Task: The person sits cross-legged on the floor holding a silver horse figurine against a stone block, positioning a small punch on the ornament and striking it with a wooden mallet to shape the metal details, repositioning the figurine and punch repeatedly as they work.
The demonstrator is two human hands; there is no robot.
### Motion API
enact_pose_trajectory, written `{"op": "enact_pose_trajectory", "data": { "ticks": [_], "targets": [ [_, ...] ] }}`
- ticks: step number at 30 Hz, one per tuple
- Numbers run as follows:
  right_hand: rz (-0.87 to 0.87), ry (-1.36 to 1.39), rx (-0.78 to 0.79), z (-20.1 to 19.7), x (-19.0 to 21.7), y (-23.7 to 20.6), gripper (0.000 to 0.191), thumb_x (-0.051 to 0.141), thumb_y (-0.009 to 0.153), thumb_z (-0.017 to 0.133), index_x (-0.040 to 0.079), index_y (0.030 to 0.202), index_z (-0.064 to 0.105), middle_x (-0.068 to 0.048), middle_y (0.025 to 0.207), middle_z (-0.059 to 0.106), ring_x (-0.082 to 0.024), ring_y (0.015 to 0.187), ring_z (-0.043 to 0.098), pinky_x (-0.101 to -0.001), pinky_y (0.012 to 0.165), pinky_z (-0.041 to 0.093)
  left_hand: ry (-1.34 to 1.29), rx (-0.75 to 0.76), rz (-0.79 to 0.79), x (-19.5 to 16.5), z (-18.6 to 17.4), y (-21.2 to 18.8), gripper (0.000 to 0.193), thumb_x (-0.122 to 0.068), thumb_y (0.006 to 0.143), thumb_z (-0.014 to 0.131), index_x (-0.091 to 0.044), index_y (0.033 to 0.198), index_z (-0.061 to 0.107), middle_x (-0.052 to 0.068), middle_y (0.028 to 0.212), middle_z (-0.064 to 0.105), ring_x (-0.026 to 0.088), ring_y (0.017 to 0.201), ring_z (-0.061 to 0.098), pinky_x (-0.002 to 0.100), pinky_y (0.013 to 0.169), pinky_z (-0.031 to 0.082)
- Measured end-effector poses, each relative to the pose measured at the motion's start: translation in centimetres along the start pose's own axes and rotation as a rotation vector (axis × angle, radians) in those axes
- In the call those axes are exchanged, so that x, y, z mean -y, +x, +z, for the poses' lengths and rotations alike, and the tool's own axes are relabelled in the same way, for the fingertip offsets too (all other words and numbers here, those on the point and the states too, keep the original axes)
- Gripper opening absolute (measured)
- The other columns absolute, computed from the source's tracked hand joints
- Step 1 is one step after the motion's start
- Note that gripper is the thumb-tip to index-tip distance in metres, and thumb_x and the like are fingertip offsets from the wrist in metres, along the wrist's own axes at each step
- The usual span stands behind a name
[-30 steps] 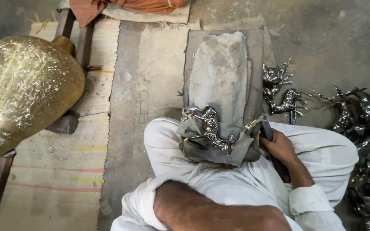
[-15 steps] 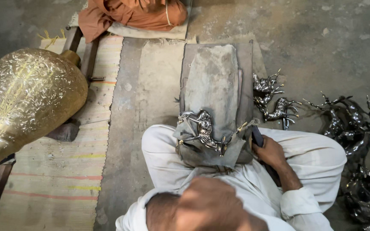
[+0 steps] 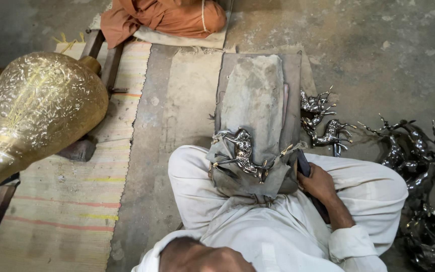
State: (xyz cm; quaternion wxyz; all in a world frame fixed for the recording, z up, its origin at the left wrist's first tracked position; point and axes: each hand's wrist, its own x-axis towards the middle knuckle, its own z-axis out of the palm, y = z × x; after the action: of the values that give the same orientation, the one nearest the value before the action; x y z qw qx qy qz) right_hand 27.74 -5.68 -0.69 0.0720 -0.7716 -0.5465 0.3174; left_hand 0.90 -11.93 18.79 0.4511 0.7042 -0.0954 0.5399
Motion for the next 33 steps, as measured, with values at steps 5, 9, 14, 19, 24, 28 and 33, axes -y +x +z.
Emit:
{"op": "enact_pose_trajectory", "data": {
  "ticks": [5, 9, 14, 19, 24, 28, 33],
  "targets": [
    [0.03, 0.035, 0.019, -0.2, 0.0, 0.0, 0.048, 0.039, 0.08, 0.07, 0.012, 0.12, 0.071, -0.014, 0.089, 0.08, -0.032, 0.09, 0.077, -0.0425, 0.086, 0.056, 0.396, -0.131, -0.219, -0.2, -1.5, -2.6, 0.027, -0.004, 0.095, 0.061, 0.007, 0.121, 0.061, 0.018, 0.104, 0.067, 0.033, 0.088, 0.067, 0.04, 0.074, 0.053],
    [0.023, -0.007, 0.016, -0.1, -0.1, 0.2, 0.041, 0.037, 0.082, 0.07, 0.011, 0.113, 0.074, -0.013, 0.086, 0.078, -0.032, 0.087, 0.076, -0.0423, 0.083, 0.056, 0.952, -0.343, -0.823, 5.5, -4.0, -6.7, 0.034, 0.0, 0.091, 0.064, 0.007, 0.124, 0.061, 0.019, 0.107, 0.068, 0.033, 0.089, 0.067, 0.039, 0.075, 0.052],
    [0.077, 0.03, 0.069, 0.1, -0.7, 0.7, 0.038, 0.037, 0.083, 0.069, 0.011, 0.11, 0.074, -0.011, 0.078, 0.079, -0.028, 0.077, 0.078, -0.0399, 0.078, 0.057, 0.772, -0.548, -0.958, 10.6, -6.0, -13.3, 0.026, 0.003, 0.1, 0.059, 0.001, 0.125, 0.065, 0.016, 0.102, 0.066, 0.018, 0.093, 0.067, 0.031, 0.082, 0.054],
    [0.061, 0.017, 0.055, 0.4, -1.5, 1.2, 0.041, 0.037, 0.082, 0.071, 0.011, 0.113, 0.073, -0.011, 0.078, 0.079, -0.026, 0.076, 0.077, -0.0391, 0.077, 0.056, 0.019, -1.054, -0.943, 14.1, -5.7, -15.5, 0.023, -0.008, 0.1, 0.059, -0.003, 0.121, 0.05, 0.009, 0.101, 0.072, 0.017, 0.087, 0.074, 0.028, 0.068, 0.059],
    [0.079, 0.045, 0.081, 0.4, -1.8, 1.3, 0.039, 0.033, 0.082, 0.07, 0.009, 0.112, 0.073, -0.01, 0.079, 0.079, -0.025, 0.076, 0.078, -0.0379, 0.077, 0.056, -0.081, -1.2, -0.989, 15.7, -5.2, -15.6, 0.044, -0.007, 0.092, 0.07, -0.005, 0.132, 0.053, 0.004, 0.092, 0.077, 0.01, 0.08, 0.073, 0.021, 0.062, 0.057],
    [0.073, 0.057, 0.092, 0.1, -1.5, 1.1, 0.038, 0.032, 0.082, 0.069, 0.008, 0.112, 0.073, -0.01, 0.078, 0.079, -0.024, 0.074, 0.078, -0.0371, 0.076, 0.057, -0.068, -1.202, -0.929, 16.2, -4.8, -16.0, 0.042, -0.008, 0.093, 0.074, 0.001, 0.131, 0.058, 0.001, 0.086, 0.072, 0.006, 0.077, 0.069, 0.02, 0.064, 0.058],
    [0.076, 0.1, 0.097, 0.1, -1.6, 1.1, 0.037, 0.03, 0.082, 0.07, 0.007, 0.11, 0.073, -0.009, 0.075, 0.078, -0.021, 0.068, 0.075, -0.0354, 0.073, 0.056, 0.011, -1.147, -0.91, 16.4, -4.4, -16.2, 0.037, -0.006, 0.094, 0.075, 0.004, 0.127, 0.061, -0.002, 0.083, 0.069, 0.002, 0.071, 0.063, 0.017, 0.057, 0.048]
  ]
}}
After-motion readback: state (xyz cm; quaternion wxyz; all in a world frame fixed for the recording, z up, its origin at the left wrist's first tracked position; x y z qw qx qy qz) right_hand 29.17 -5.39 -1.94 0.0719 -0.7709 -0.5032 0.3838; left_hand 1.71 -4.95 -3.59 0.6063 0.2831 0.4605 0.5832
